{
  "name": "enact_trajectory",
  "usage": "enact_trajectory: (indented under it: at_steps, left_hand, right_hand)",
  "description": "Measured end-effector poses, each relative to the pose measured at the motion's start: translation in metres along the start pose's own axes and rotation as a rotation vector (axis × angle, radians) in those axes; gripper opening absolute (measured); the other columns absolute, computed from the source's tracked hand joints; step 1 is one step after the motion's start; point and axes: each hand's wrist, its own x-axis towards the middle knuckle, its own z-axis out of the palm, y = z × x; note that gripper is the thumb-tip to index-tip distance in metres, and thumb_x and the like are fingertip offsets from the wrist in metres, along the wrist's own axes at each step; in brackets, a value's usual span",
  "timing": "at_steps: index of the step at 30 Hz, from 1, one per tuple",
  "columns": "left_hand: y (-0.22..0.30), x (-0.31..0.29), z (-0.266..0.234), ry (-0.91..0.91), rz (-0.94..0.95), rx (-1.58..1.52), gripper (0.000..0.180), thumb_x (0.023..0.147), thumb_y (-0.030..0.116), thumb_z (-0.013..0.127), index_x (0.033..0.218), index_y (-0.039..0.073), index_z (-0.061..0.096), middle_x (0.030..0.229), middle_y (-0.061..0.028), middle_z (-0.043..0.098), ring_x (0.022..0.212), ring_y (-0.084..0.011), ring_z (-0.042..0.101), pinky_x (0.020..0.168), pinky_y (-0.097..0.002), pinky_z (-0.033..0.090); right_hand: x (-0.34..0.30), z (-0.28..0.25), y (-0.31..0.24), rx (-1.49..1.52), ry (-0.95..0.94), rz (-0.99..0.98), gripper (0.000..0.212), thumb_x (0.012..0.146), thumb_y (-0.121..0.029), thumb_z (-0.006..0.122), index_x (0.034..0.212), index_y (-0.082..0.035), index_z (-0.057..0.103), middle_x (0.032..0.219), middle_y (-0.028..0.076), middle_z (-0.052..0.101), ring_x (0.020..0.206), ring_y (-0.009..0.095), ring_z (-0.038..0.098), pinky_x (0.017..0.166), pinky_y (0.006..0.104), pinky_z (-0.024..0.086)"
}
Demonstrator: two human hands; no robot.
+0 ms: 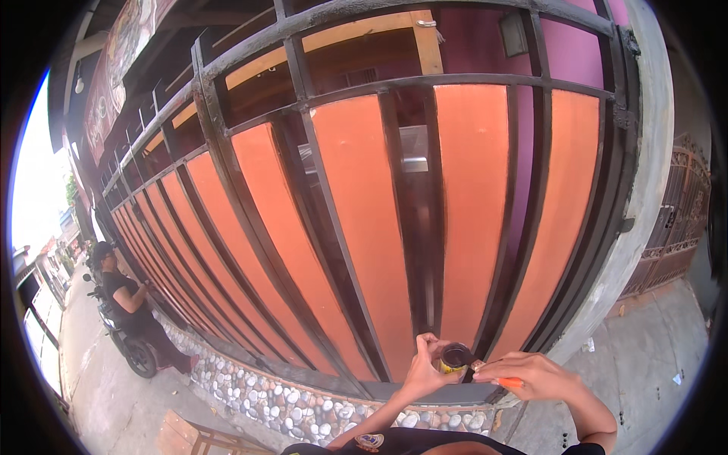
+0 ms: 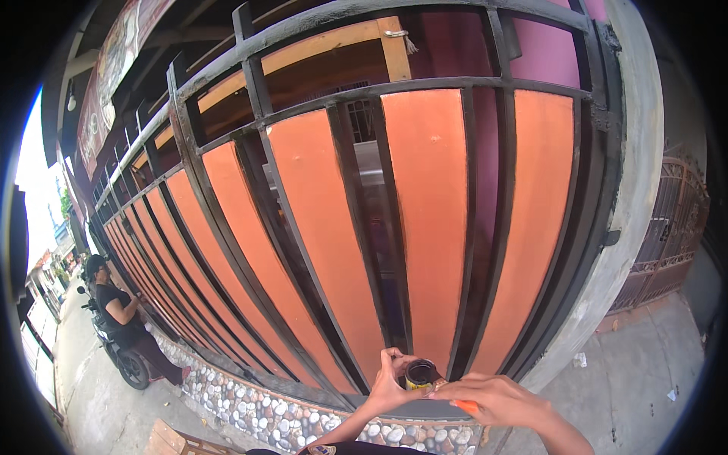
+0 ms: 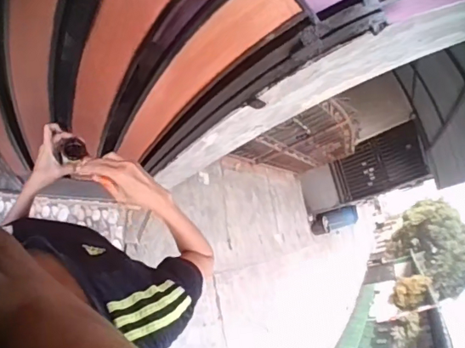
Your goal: The person paints the black metal bars and frame of a fence using a brush and a small can of black paint.
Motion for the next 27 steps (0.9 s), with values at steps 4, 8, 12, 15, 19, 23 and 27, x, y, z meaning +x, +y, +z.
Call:
enact_trajectory:
  at_steps: [4, 8, 12, 15, 19, 23, 27]
  left_hand:
    - [-0.004, -0.002, -0.015, 0.044, 0.002, -0.023, 0.080, 0.068, 0.020, 0.086, 0.113, 0.004, 0.023, 0.116, -0.0153, 0.061, 0.106, -0.0246, 0.063, 0.097, -0.0354, 0.047]
    - [0.015, 0.003, -0.041, 0.053, 0.022, -0.116, 0.083, 0.067, 0.023, 0.088, 0.114, 0.003, 0.022, 0.115, -0.0150, 0.060, 0.107, -0.0226, 0.062, 0.098, -0.0350, 0.046]
    - [0.020, 0.009, -0.075, 0.019, 0.081, -0.057, 0.086, 0.065, 0.022, 0.089, 0.115, 0.003, 0.022, 0.114, -0.0186, 0.059, 0.110, -0.0247, 0.060, 0.099, -0.0377, 0.046]
    - [0.024, 0.024, -0.093, 0.003, 0.124, -0.132, 0.088, 0.064, 0.024, 0.090, 0.116, 0.003, 0.022, 0.113, -0.0200, 0.059, 0.109, -0.0267, 0.061, 0.100, -0.0401, 0.046]
    - [0.024, 0.038, -0.113, 0.022, 0.171, -0.096, 0.087, 0.062, 0.022, 0.088, 0.115, 0.002, 0.023, 0.111, -0.0170, 0.060, 0.102, -0.0249, 0.062, 0.091, -0.0383, 0.048]
    - [0.024, 0.044, -0.126, -0.003, 0.195, -0.052, 0.086, 0.061, 0.019, 0.087, 0.116, 0.002, 0.023, 0.106, -0.0151, 0.062, 0.103, -0.0239, 0.061, 0.091, -0.0365, 0.047]
    - [0.020, 0.045, -0.128, -0.021, 0.134, -0.114, 0.084, 0.063, 0.016, 0.086, 0.117, 0.002, 0.023, 0.107, -0.0149, 0.061, 0.103, -0.0238, 0.061, 0.092, -0.0375, 0.046]
  right_hand:
    - [0.015, -0.001, -0.002, 0.027, 0.237, -0.018, 0.027, 0.083, -0.003, 0.066, 0.109, -0.009, 0.071, 0.104, 0.007, 0.072, 0.084, 0.022, 0.069, 0.075, 0.0310, 0.057]
    - [0.033, 0.014, -0.001, 0.101, 0.294, -0.028, 0.023, 0.083, -0.002, 0.066, 0.105, -0.007, 0.071, 0.104, 0.008, 0.072, 0.087, 0.022, 0.070, 0.077, 0.0308, 0.057]
    - [0.055, 0.020, -0.016, 0.214, 0.380, -0.013, 0.015, 0.086, -0.002, 0.065, 0.100, -0.001, 0.069, 0.101, 0.012, 0.071, 0.091, 0.020, 0.070, 0.079, 0.0318, 0.056]
    - [0.069, 0.026, -0.012, 0.515, 0.561, -0.056, 0.012, 0.090, 0.001, 0.060, 0.101, 0.006, 0.061, 0.104, 0.018, 0.068, 0.098, 0.023, 0.067, 0.082, 0.0334, 0.057]
    - [0.105, 0.043, -0.007, 0.568, 0.703, -0.009, 0.014, 0.092, -0.003, 0.062, 0.100, 0.006, 0.055, 0.098, 0.019, 0.068, 0.086, 0.021, 0.070, 0.075, 0.0290, 0.058]
    - [0.114, 0.046, -0.006, 0.509, 0.811, -0.006, 0.013, 0.091, -0.004, 0.064, 0.096, 0.006, 0.058, 0.088, 0.016, 0.066, 0.079, 0.021, 0.070, 0.069, 0.0285, 0.061]
    - [0.106, 0.035, -0.008, 0.388, 0.842, 0.053, 0.013, 0.093, -0.007, 0.062, 0.095, 0.005, 0.057, 0.089, 0.016, 0.065, 0.081, 0.023, 0.070, 0.068, 0.0301, 0.062]
